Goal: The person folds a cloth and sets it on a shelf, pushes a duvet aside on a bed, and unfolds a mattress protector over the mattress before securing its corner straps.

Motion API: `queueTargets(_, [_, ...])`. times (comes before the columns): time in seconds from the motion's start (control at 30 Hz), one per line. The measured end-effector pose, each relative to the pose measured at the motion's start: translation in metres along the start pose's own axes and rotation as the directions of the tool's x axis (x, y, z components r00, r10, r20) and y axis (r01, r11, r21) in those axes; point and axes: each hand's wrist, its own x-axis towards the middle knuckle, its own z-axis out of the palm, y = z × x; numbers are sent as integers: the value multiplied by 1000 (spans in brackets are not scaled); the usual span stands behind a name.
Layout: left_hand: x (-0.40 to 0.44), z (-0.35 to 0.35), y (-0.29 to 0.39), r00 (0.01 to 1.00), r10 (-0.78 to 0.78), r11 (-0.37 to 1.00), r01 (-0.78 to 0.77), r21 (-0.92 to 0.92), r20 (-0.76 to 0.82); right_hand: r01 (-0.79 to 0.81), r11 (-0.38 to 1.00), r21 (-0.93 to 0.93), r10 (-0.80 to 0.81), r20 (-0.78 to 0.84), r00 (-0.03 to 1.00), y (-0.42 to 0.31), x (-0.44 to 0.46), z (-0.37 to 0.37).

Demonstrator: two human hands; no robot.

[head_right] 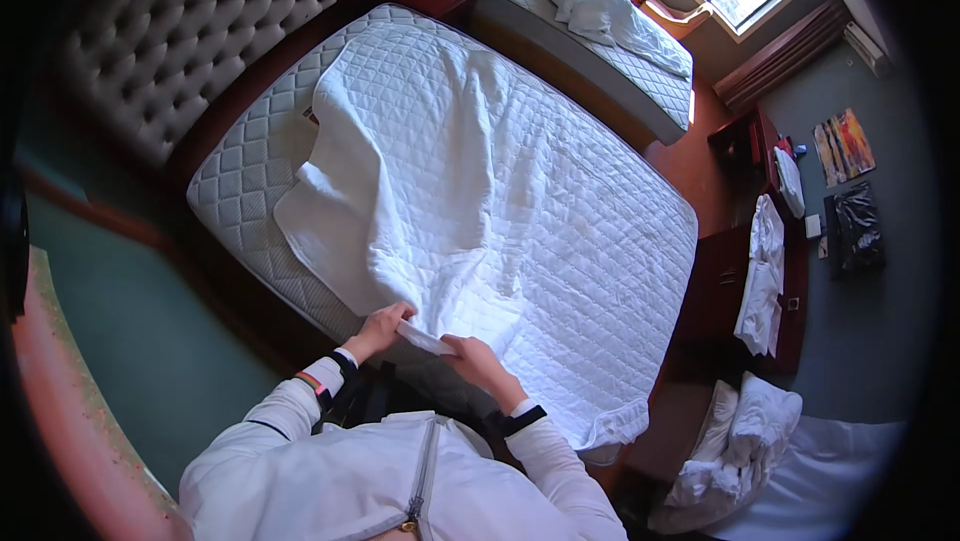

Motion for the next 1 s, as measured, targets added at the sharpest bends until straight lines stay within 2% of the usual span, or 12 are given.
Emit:
queueTargets(0.1, [12,6,-33,993,-116,988,117,99,-21,-46,997,65,47,-12,999,-18,-11,-16])
queueTargets(0.2, [10,2,-76,961,-262,938,233,257,88,-142,968,209,152,-32,988,-8,-34,-30])
queueTargets(0.3, [-6,-22,-114,961,-275,924,275,265,-40,-294,915,276,308,-5,952,18,-61,-39])
queueTargets(0.4, [-28,-62,-93,958,-216,945,254,207,-189,-454,887,82,449,79,890,71,-78,-5])
queueTargets(0.43, [-33,-71,-88,948,-189,950,242,196,-255,-502,858,110,478,192,857,87,-74,5])
queueTargets(0.53, [-45,-110,-44,913,-141,960,220,171,-382,-362,932,32,351,177,919,122,-52,42])
queueTargets(0.6, [-52,-126,-16,907,-140,959,223,174,-396,-258,966,26,257,27,966,113,-20,57])
queueTargets(0.67, [-55,-128,12,907,-111,959,205,195,-407,-13,993,121,22,-74,997,69,19,51])
queueTargets(0.73, [-53,-122,43,924,-98,958,188,216,-370,289,956,55,-273,-193,942,21,51,44])
queueTargets(0.83, [-48,-100,66,915,-23,968,122,221,-403,460,888,-8,-453,-181,873,-35,81,45])
queueTargets(0.9, [-46,-87,78,903,34,966,81,248,-428,453,883,120,-434,-157,887,-47,97,58])
queueTargets(1.0, [-51,-82,84,903,-58,965,161,208,-426,377,903,206,-345,-174,922,-47,99,64])
